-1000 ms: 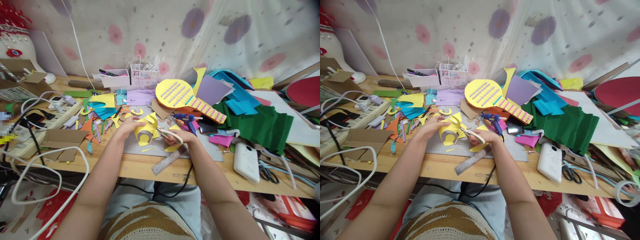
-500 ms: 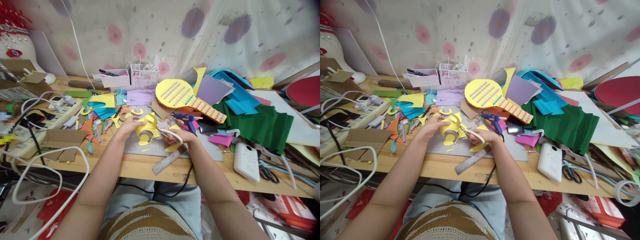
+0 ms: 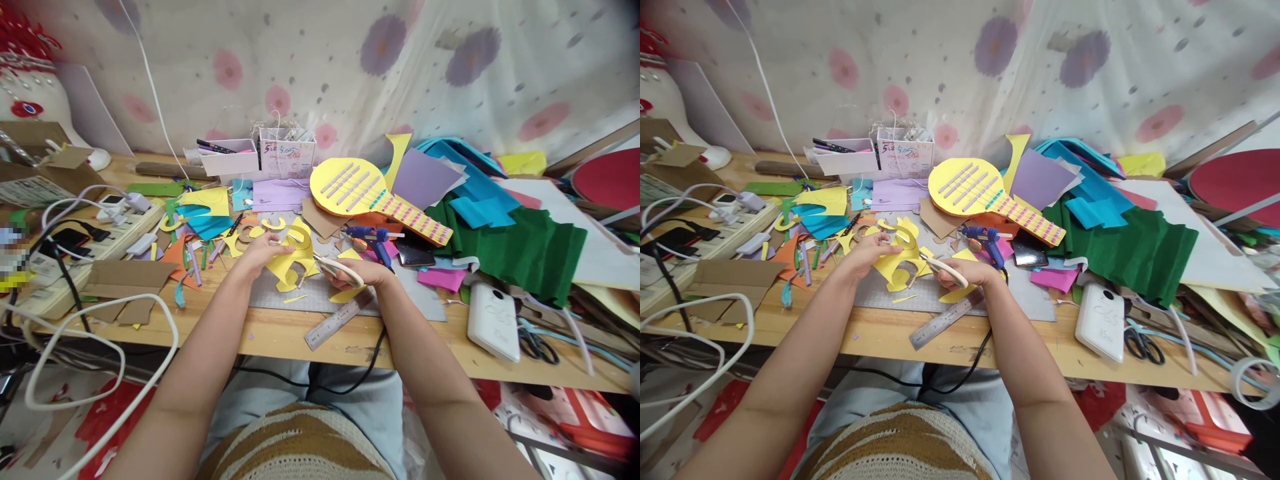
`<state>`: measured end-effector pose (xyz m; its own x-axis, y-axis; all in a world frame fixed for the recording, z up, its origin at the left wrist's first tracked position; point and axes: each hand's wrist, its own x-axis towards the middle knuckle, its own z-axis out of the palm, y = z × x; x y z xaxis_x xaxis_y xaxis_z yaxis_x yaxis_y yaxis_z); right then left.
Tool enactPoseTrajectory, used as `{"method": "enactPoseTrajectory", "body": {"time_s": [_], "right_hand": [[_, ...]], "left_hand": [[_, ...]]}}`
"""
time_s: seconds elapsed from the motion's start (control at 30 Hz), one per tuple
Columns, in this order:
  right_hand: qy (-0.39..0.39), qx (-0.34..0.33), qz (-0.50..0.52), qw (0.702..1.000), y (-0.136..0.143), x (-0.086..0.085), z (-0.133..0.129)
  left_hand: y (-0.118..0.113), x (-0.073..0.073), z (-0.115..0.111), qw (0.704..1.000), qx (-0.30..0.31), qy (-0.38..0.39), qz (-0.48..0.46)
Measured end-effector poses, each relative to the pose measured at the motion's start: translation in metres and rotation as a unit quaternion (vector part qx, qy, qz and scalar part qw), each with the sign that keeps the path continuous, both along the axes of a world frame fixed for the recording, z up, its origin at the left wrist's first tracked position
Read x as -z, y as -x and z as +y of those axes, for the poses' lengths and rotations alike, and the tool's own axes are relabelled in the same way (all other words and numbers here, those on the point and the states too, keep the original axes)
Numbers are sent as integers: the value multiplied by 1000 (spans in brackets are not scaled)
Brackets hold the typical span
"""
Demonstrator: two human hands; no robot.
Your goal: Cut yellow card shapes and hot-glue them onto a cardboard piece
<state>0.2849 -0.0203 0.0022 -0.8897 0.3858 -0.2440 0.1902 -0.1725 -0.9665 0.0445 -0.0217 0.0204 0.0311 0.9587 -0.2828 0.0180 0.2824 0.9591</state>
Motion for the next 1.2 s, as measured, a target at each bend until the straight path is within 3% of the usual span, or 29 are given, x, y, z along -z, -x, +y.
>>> {"method": "enactPoseTrajectory", "body": {"time_s": [0.33, 1.2], "right_hand": [[-34, -29, 2, 999, -3, -4, 0], [1, 19, -7, 1000, 5, -8, -4]], "left_hand": [[-7, -2, -3, 999, 21, -33, 10], [-14, -3, -7, 999, 41, -14, -31]]}}
